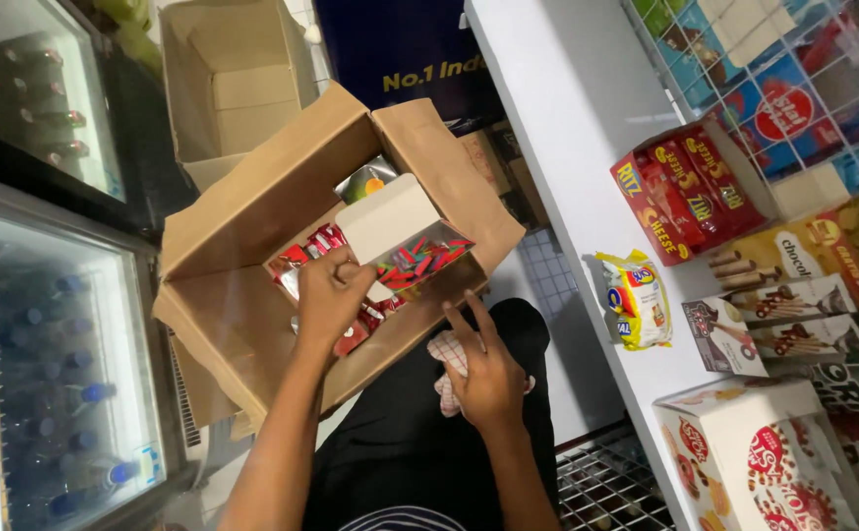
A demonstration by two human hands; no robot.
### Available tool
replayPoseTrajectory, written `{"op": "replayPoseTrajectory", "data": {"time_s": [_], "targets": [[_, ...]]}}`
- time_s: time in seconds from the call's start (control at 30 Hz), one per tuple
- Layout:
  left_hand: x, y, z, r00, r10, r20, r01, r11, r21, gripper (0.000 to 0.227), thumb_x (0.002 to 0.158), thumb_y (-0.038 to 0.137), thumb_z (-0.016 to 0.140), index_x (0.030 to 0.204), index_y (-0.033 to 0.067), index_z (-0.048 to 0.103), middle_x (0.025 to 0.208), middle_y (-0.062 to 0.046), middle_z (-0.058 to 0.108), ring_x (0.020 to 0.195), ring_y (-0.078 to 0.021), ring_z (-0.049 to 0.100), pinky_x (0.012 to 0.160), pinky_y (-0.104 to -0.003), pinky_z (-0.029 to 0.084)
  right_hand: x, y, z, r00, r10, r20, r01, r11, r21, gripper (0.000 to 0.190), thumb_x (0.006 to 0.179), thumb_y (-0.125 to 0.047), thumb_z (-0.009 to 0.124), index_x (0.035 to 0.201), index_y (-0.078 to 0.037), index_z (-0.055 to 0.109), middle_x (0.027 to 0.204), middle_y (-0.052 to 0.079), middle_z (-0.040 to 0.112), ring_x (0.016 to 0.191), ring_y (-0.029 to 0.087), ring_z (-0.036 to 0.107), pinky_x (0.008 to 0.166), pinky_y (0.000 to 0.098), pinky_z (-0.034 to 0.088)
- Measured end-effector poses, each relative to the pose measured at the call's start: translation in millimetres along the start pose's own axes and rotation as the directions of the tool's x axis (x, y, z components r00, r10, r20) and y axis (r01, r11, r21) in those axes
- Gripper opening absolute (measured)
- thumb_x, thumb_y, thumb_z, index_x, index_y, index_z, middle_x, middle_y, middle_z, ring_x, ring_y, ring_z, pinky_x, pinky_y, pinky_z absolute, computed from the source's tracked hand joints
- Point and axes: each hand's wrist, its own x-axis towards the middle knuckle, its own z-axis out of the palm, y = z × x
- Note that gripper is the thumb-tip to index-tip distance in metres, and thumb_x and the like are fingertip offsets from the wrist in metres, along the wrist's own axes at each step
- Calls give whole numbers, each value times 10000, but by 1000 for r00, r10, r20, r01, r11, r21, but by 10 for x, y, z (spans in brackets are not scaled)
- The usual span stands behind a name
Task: Restocking and organizing various snacks and candies from a cardboard box onto store shelves.
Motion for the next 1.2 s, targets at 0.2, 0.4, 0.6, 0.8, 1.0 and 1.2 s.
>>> {"op": "replayPoseTrajectory", "data": {"time_s": [0.2, 0.4, 0.6, 0.8, 1.0, 1.2], "targets": [[-283, 491, -491, 984, 145, 102, -125, 976, -179, 132, 866, 94, 696, 893, -32, 723, 663, 32, 557, 614, -12, 451, 551, -238, 346, -53, -30, -386, 982, -54, -183, 98, 966, 239, 974, 664, -111, 872, 1524, -84, 414, 1597, 203, 402, 1457, 371, 439, 1145, 450, 414], [-531, 799, -692, 849, 373, 374, -305, 924, -231, 122, 797, 72, 709, 880, -16, 725, 685, 49, 652, 660, -34, 552, 622, -229, 443, -251, -188, -923, 992, -87, 86, 31, 858, 512, 1088, 625, -166, 921, 1541, -4, 357, 1570, 229, 446, 1473, 351, 433, 1183, 440, 347], [-490, 1027, -336, 696, 375, 612, -154, 911, -383, 294, 839, 130, 689, 1095, -16, 702, 978, -24, 624, 927, -88, 575, 852, -252, 452, -526, -183, -914, 974, 182, 132, -223, 695, 683, 935, 727, -215, 909, 1500, -2, 427, 1405, 172, 615, 1305, 271, 597, 1106, 408, 463], [-756, 272, 611, 674, 462, 577, -116, 837, -535, 852, 654, 123, 776, 1423, -2, 432, 1316, -59, 599, 1201, -158, 573, 1016, -320, 472, -667, 28, -1222, 970, 241, -18, -136, 608, 782, 821, 808, -144, 840, 1507, 24, 444, 1394, 181, 617, 1311, 249, 575, 1127, 389, 443], [-923, 453, 881, 856, 295, 425, -42, 858, -511, 531, 948, 85, 666, 1405, -21, 417, 1206, -119, 675, 1080, -182, 660, 945, -333, 554, -798, -143, -1409, 864, 445, -234, -24, 501, 865, 863, 728, -93, 881, 1438, -106, 390, 1292, 276, 618, 1178, 366, 633, 1033, 479, 528], [-1144, 572, 1059, 915, 337, 221, -206, 863, -461, 546, 1060, 202, 518, 1515, 9, 287, 1354, -120, 560, 1199, -152, 548, 1036, -292, 441, -455, -490, -1089, 770, -4, -638, 39, 998, 41, 587, 744, -196, 862, 1222, -68, 545, 1372, 184, 542, 1260, 388, 549, 1058, 524, 464]]}}
